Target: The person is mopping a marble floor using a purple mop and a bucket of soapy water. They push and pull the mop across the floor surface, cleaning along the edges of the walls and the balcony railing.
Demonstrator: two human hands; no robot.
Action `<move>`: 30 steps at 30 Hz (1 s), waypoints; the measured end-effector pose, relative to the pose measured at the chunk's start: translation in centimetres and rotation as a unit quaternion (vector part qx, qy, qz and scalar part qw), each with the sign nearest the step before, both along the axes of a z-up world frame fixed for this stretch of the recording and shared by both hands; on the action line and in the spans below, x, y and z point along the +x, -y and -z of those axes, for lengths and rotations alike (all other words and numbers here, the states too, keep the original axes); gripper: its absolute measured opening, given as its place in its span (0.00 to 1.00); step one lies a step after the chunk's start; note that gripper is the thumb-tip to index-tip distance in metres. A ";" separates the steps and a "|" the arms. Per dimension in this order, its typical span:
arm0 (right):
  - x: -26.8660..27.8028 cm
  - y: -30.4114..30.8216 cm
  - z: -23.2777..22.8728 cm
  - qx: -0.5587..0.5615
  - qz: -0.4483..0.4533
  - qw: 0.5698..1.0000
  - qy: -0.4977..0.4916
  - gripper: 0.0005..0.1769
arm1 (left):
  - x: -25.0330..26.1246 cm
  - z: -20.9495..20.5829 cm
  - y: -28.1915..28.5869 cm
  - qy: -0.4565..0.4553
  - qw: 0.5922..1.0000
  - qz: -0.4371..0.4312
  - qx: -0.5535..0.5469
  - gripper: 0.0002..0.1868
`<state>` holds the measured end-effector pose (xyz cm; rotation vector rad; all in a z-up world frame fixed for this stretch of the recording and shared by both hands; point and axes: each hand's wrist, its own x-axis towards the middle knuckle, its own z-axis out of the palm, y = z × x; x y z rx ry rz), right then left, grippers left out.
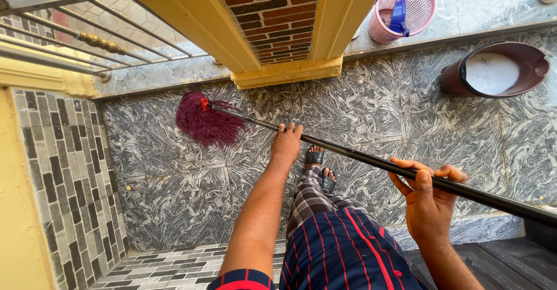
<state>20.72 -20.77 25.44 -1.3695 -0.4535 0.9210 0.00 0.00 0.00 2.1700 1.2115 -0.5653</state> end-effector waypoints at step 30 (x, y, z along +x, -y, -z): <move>6.2 -1.0 3.0 -0.031 -0.093 0.995 -0.010 0.11 | 0.4 2.4 11.2 0.072 0.983 -0.162 0.041 0.18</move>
